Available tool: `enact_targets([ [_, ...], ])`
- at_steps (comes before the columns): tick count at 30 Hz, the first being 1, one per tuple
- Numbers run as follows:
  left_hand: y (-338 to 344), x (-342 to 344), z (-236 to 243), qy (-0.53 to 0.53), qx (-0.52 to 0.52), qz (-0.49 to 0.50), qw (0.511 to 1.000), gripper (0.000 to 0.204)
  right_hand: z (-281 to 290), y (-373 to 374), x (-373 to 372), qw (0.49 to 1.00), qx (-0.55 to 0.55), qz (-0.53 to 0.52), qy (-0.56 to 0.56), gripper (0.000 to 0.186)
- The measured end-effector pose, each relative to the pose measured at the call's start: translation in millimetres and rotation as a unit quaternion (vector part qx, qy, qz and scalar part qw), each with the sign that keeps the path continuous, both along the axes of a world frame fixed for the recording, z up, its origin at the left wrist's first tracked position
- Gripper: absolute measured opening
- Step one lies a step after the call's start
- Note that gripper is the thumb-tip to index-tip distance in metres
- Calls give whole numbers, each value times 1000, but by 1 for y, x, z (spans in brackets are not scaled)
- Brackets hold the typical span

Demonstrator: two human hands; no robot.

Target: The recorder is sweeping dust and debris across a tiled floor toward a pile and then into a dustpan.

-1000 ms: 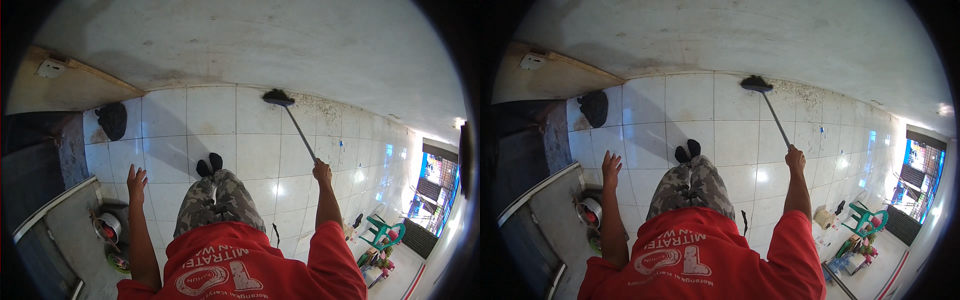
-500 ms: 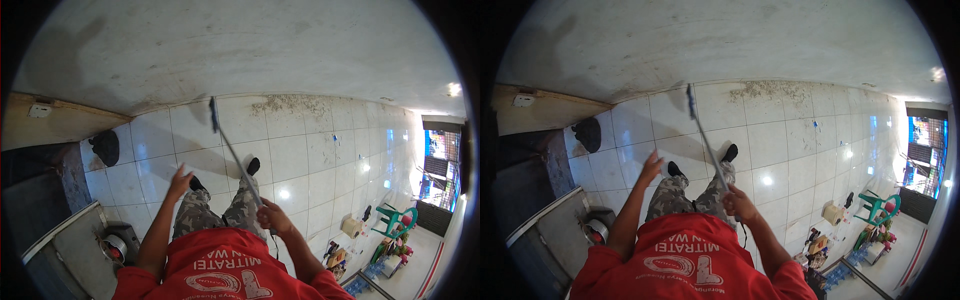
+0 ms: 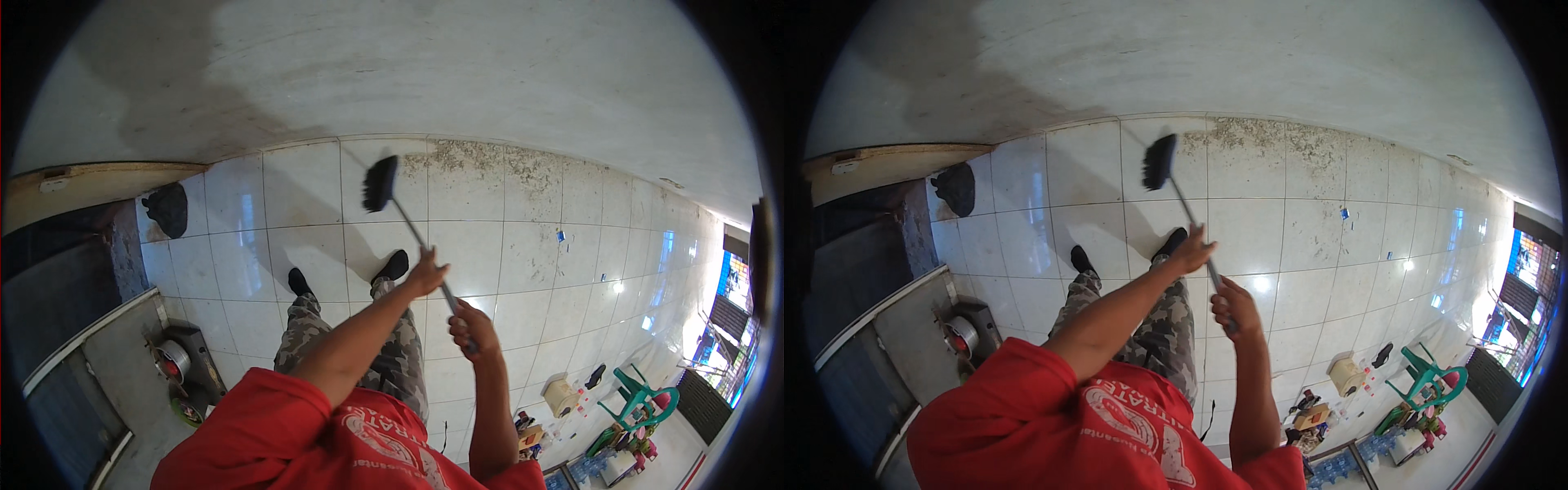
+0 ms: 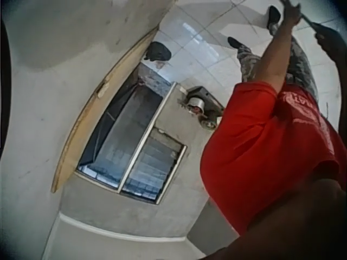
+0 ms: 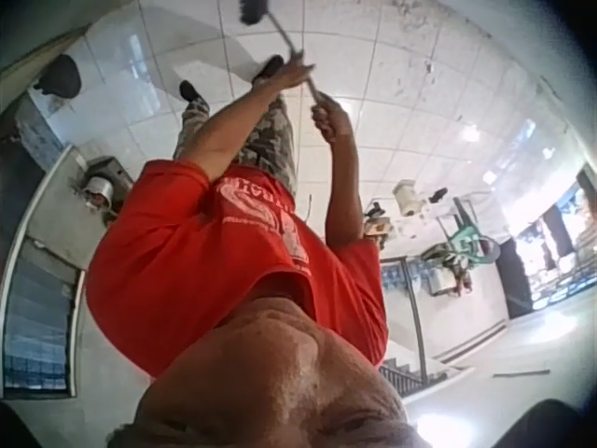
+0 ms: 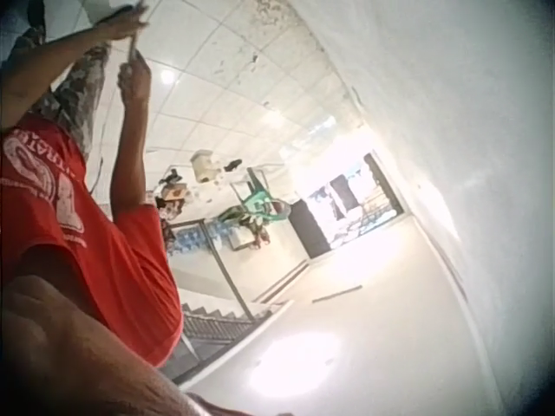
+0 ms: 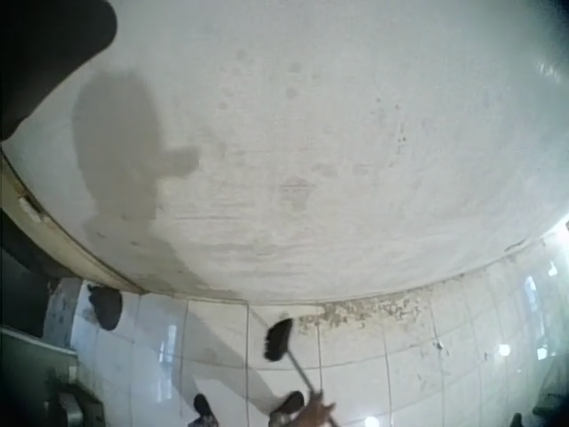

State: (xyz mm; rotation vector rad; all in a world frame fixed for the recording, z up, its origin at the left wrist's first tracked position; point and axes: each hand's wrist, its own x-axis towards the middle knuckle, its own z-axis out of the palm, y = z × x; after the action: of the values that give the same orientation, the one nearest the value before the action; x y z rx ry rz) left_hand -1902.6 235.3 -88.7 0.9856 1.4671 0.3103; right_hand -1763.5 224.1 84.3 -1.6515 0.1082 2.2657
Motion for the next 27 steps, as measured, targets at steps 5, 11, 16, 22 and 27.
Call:
enact_targets([
  [5, 46, 57, 22, -111, 46, -40, 992, 81, 17, 17, 42, 988, 76, 41, -129, 48],
  [11, 57, 5, 85, -50, 39, -86, 994, 62, 32, -20, 30, 971, 130, 51, -192, 50],
  [16, 4, -112, 55, 40, 135, -15, 990, 55, 76, -64, 19, 991, 44, -124, 34, 38],
  [22, -30, -197, 51, 55, 37, 66, 996, 53, -12, -54, -34, 925, -46, -231, 300, 14],
  [27, -16, -239, 59, 66, 15, 79, 995, 51, -60, -3, -43, 793, -160, -392, 439, 20],
])
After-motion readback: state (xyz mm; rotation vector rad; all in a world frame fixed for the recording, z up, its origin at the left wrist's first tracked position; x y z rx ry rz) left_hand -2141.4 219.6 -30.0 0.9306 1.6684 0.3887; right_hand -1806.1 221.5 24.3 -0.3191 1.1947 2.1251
